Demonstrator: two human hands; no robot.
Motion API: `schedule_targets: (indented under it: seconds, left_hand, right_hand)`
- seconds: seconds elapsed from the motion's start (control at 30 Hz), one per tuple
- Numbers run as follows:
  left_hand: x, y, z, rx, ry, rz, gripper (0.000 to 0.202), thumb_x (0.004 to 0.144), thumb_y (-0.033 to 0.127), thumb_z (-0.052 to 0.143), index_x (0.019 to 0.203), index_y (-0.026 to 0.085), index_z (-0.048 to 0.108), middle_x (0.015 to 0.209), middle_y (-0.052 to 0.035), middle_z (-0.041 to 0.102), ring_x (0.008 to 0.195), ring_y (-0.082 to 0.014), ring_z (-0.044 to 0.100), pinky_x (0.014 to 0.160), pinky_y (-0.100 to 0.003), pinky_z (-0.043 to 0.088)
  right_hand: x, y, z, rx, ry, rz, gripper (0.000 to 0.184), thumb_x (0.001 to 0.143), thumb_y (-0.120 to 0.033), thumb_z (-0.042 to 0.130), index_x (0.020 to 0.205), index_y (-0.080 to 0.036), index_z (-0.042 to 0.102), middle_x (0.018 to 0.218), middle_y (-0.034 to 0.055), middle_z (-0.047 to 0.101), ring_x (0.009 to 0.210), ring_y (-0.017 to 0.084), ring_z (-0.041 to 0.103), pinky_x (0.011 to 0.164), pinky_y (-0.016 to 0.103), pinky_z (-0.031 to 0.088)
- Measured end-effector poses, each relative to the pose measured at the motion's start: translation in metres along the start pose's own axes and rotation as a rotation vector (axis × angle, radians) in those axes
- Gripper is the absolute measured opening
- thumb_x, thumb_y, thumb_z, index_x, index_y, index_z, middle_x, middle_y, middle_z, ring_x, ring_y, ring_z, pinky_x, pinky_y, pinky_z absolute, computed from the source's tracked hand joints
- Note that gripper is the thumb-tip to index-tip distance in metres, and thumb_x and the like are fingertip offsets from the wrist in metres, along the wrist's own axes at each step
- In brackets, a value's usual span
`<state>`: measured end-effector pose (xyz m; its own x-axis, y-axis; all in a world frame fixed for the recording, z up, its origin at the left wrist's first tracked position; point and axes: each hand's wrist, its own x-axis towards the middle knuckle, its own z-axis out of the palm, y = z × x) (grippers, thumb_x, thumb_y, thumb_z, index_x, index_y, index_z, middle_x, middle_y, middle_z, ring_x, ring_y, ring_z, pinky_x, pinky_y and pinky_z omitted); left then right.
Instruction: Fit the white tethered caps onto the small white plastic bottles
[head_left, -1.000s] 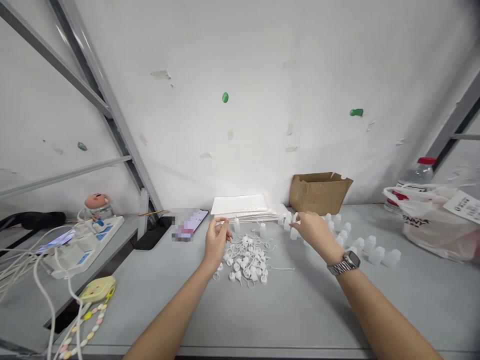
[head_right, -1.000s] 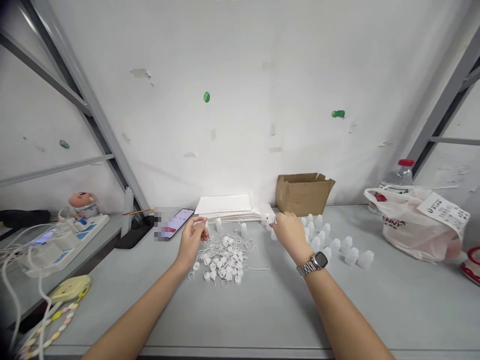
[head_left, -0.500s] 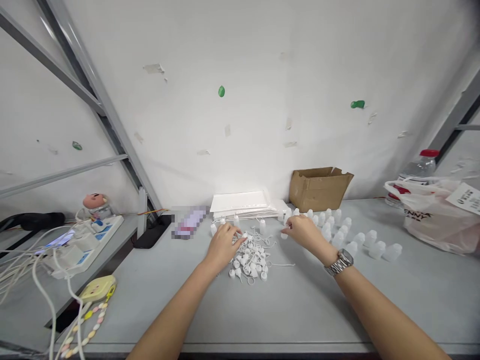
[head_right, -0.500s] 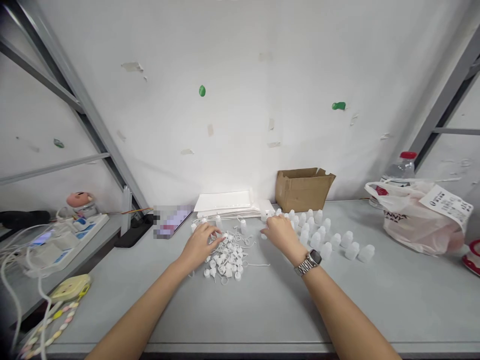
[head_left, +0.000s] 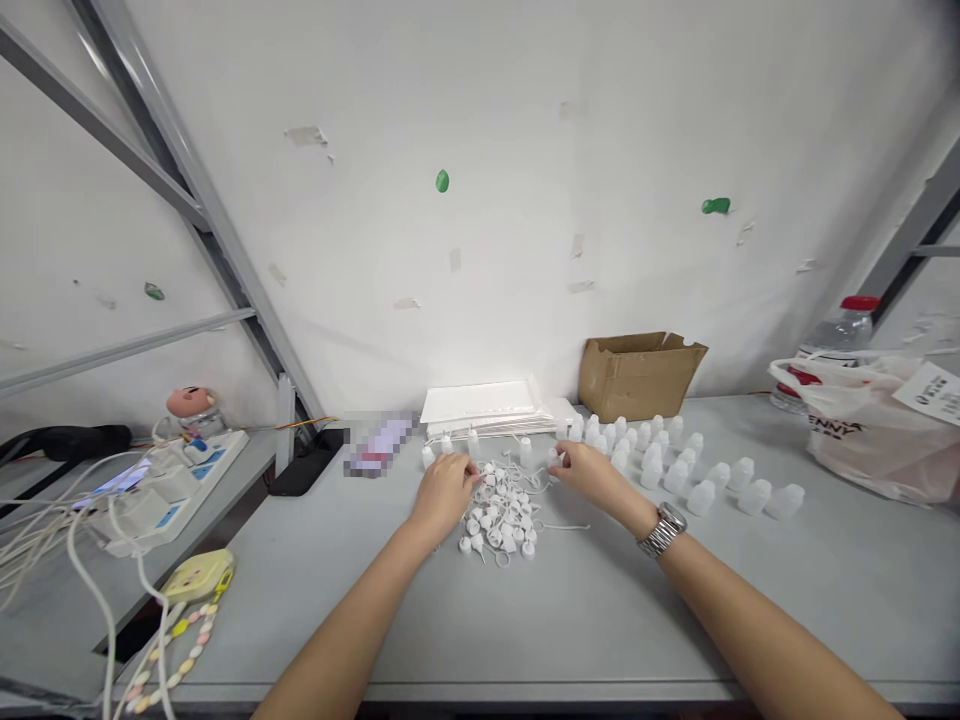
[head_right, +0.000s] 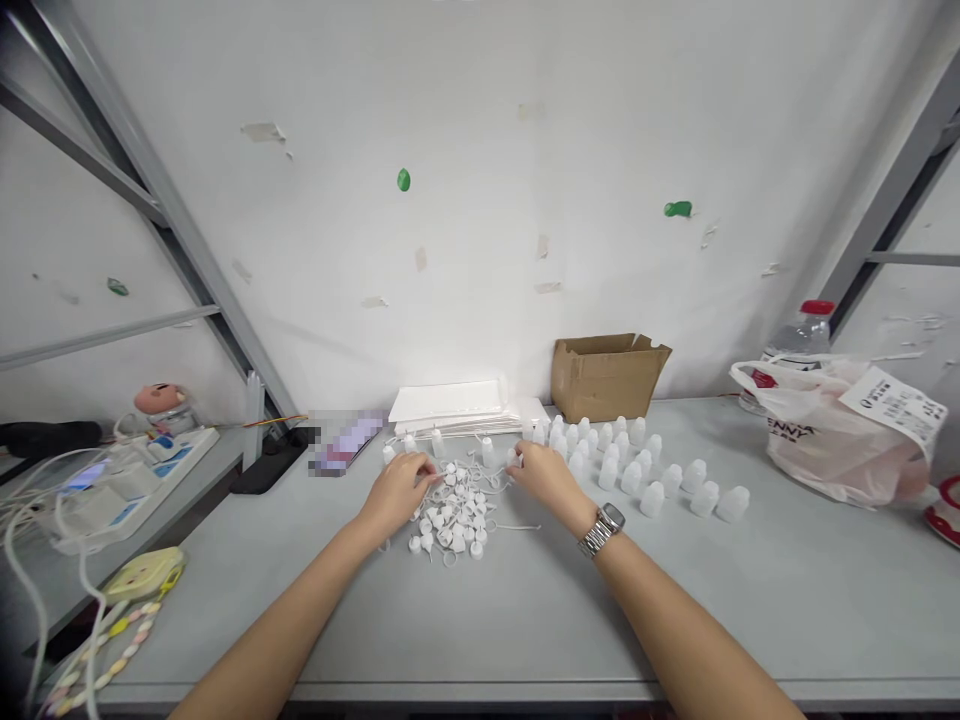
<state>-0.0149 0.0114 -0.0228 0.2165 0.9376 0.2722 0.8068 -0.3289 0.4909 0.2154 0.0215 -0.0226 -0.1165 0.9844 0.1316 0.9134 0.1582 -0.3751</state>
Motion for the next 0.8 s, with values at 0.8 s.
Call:
schedule_targets:
  seconds: [0.8]
  left_hand:
    - [0.003, -0.001, -0.007, -0.361, 0.08, -0.165, 0.016, 0.071, 0.031, 0.055, 0.073, 0.027, 0.071, 0.073, -0.0012, 0.072, 0.068, -0.0197, 0.064, 0.063, -0.029, 0.044]
  right_hand:
    - [-0.009, -0.013, -0.017, 0.213, 0.224, 0.096, 0.017, 0.082, -0.032, 0.042, 0.088, -0.018, 0.048, 0.072, 0.0031, 0.061, 0.059, 0.017, 0.055, 0.05, 0.024, 0.032]
